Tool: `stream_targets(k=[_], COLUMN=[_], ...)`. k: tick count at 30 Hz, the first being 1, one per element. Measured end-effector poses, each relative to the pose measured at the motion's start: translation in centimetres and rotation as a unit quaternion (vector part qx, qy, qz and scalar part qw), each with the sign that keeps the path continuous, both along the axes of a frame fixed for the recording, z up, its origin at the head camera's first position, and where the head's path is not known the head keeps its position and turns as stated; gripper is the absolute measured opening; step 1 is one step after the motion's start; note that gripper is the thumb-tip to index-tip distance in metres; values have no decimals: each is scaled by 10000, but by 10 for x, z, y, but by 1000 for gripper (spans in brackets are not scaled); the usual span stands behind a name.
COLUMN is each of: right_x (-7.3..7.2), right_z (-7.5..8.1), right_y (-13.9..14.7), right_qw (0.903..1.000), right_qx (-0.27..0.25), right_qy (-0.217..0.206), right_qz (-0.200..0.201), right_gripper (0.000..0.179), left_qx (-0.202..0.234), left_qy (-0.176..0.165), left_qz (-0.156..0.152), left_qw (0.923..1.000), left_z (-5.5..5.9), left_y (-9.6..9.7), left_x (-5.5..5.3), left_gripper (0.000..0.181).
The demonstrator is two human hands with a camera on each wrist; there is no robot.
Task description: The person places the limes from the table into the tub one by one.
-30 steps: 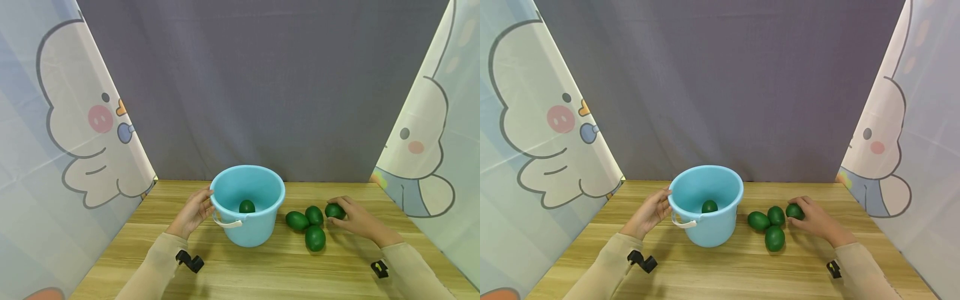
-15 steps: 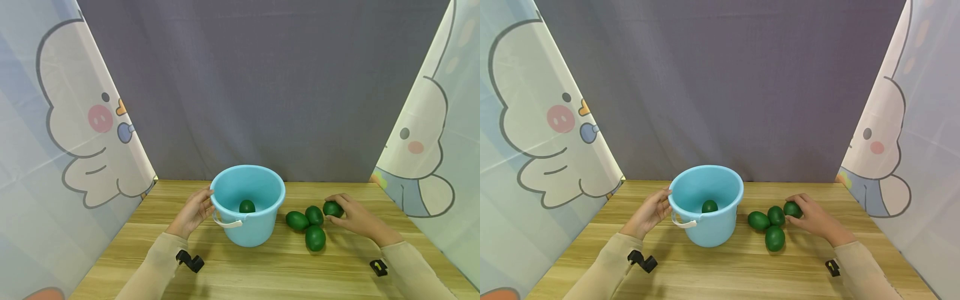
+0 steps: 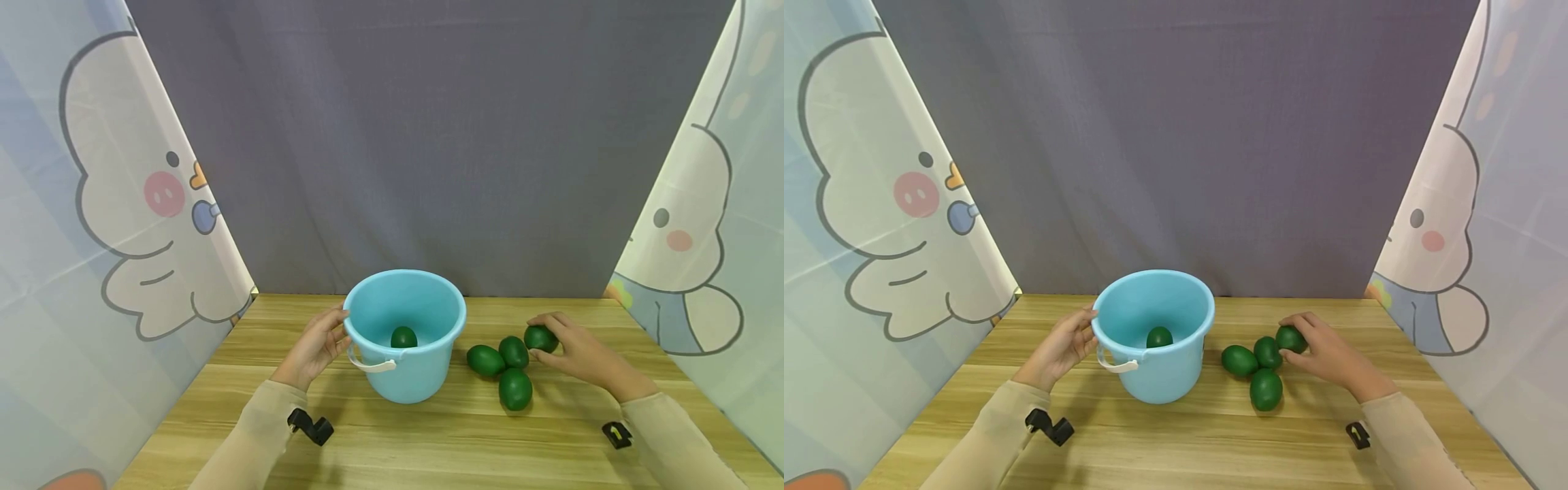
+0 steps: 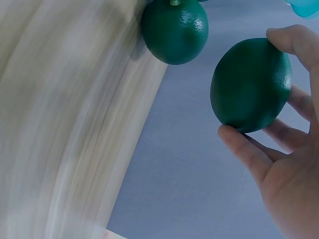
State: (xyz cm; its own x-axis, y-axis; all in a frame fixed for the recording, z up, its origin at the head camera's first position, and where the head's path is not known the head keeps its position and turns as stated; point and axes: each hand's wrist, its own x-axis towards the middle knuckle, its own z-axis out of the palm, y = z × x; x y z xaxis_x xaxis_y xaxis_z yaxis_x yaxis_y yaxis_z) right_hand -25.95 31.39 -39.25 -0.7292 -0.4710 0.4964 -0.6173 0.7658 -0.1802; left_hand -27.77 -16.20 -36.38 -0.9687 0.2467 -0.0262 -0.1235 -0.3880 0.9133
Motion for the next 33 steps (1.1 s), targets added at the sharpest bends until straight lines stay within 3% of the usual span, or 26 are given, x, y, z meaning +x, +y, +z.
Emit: stream_targets(k=[9,22,33], right_x=[-3,-5,-5], right_z=[9,19,27], right_y=[-5,-11,-19], right_qw=[9995,9996,9983], right_qx=[-11,128,166], right_qy=[201,201,457], right_qz=[242,159,335], right_gripper=[49,50,52], left_qx=[30,8,76], left_qy=[21,61,54], left_qz=[0,-23,-25], left_qw=[10000,10000,10000], left_z=[0,0,-1], left_y=[0,0,0], left_x=[1,0,0], left_gripper=[52,53,52])
